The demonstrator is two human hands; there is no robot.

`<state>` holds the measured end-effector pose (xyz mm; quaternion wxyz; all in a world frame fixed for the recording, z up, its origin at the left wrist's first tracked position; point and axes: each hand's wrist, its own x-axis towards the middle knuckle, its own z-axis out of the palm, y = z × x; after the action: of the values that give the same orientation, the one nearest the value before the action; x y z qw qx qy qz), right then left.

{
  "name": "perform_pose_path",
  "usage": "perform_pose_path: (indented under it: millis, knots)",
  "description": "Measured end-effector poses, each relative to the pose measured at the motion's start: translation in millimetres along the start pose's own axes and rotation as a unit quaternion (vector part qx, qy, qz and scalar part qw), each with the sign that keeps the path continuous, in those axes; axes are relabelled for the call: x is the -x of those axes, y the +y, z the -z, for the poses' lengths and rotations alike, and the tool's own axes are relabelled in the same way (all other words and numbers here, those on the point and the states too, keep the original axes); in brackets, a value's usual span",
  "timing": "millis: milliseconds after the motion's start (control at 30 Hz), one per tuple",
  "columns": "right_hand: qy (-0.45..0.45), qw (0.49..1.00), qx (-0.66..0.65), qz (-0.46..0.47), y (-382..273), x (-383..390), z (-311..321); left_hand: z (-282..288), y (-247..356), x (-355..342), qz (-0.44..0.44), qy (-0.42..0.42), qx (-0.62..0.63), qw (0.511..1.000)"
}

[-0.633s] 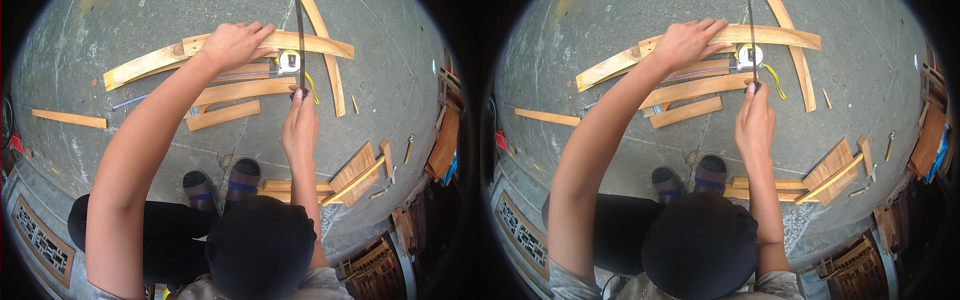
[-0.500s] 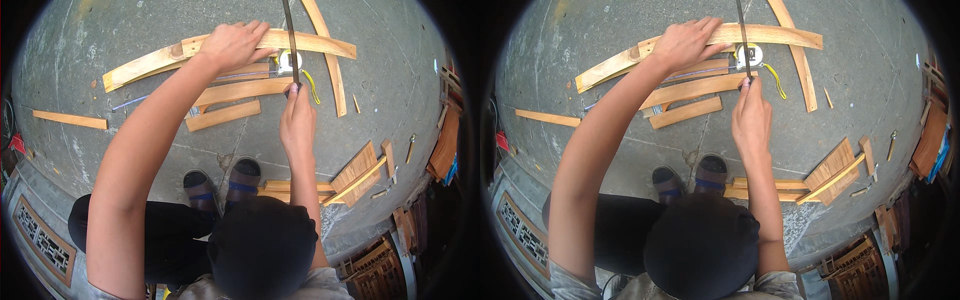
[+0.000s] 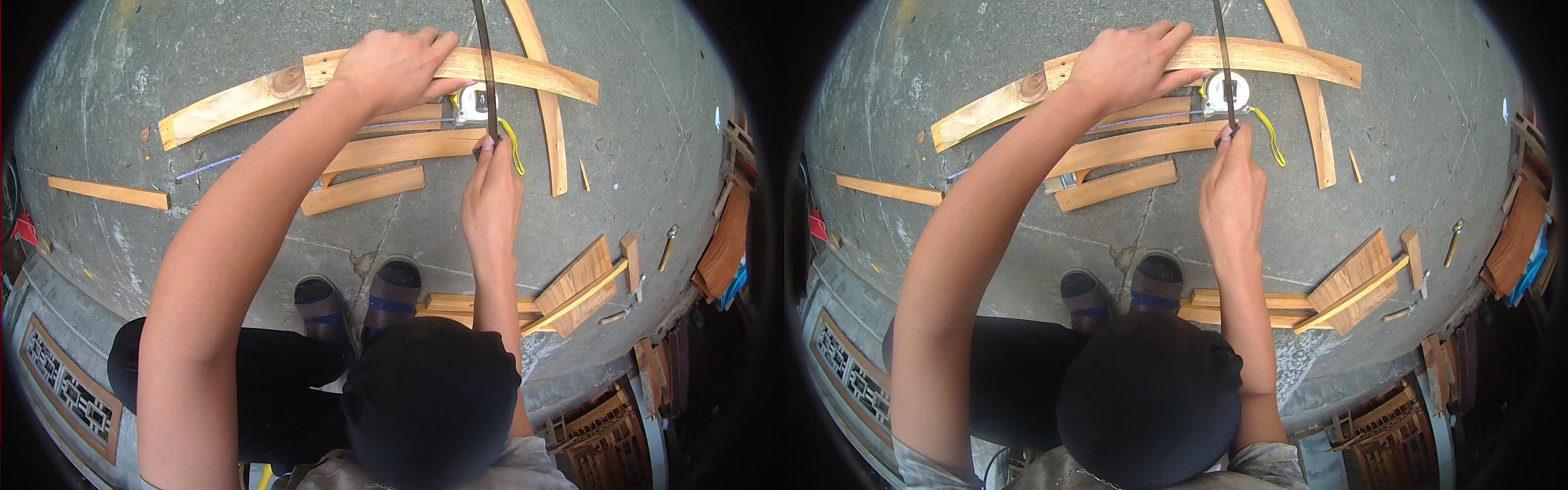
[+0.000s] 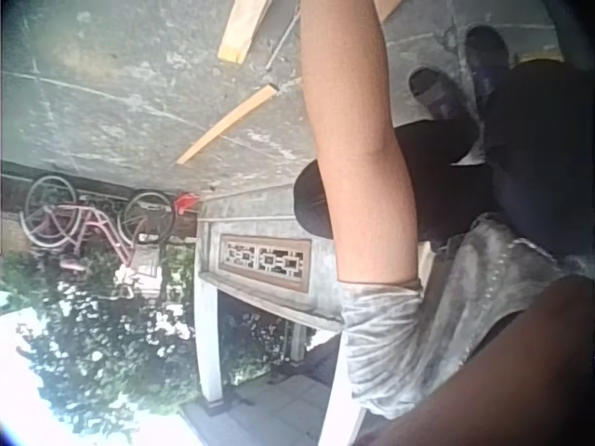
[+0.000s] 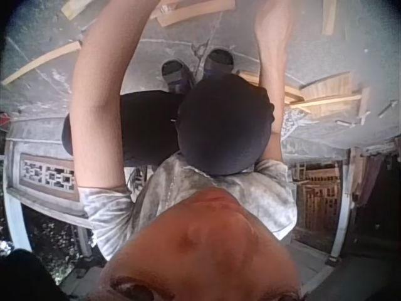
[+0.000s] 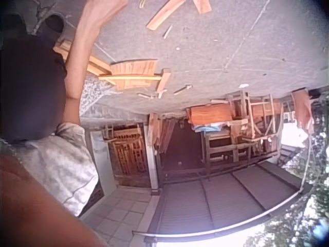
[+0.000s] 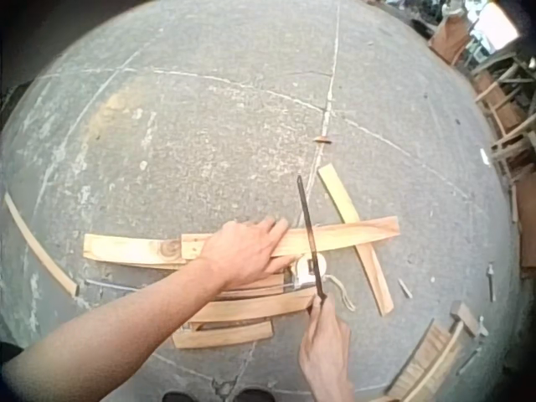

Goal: The recorder measures a curved piece of wood with a tape measure and then saws it with a hand saw.

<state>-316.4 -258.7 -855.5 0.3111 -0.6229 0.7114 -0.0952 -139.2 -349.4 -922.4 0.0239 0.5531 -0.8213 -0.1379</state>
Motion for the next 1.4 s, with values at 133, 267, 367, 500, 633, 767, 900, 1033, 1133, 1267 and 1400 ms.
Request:
perform_pose_path:
  millis: [133,267,367,500,633,767,900,1033,1133,1267,1400]
  knots:
    - [0.001,1.000,0.016,-0.011,0,5,5,-4,1,1,-0.018,0.049,-0.031,0.998]
    - [-0.023,0.998,0.035,-0.036,-5,4,8,-2,-2,-2,-0.004,-0.006,-0.009,1.000]
    - [-0.012,0.999,0.032,-0.023,2,13,6,-3,1,-1,-0.018,0.026,-0.016,0.999]
    - [-0.011,0.998,0.046,-0.039,-1,12,3,-1,2,-1,-0.021,0.023,-0.013,0.999]
    - [-0.014,0.999,0.047,0.009,-12,-20,1,-4,-3,-1,-0.019,0.013,-0.014,1.000]
    - [-0.025,0.999,0.045,-0.014,-13,-14,-2,-4,-1,0,-0.019,0.035,-0.017,0.999]
    - [-0.021,0.998,0.051,-0.026,-13,-17,-1,1,0,-2,-0.018,0.008,0.010,1.000]
    - [-0.027,0.998,0.045,-0.026,-12,-5,0,1,-2,-2,-0.022,0.015,-0.007,1.000]
    - [-0.026,0.999,0.034,-0.028,-10,4,3,-5,0,-2,-0.018,0.035,0.006,0.999]
    - [-0.019,0.998,0.048,-0.027,-15,-22,-5,-1,0,-1,-0.015,0.017,-0.003,1.000]
    - [-0.046,0.995,0.071,-0.058,-10,-1,0,3,-1,-2,-0.011,-0.011,0.003,1.000]
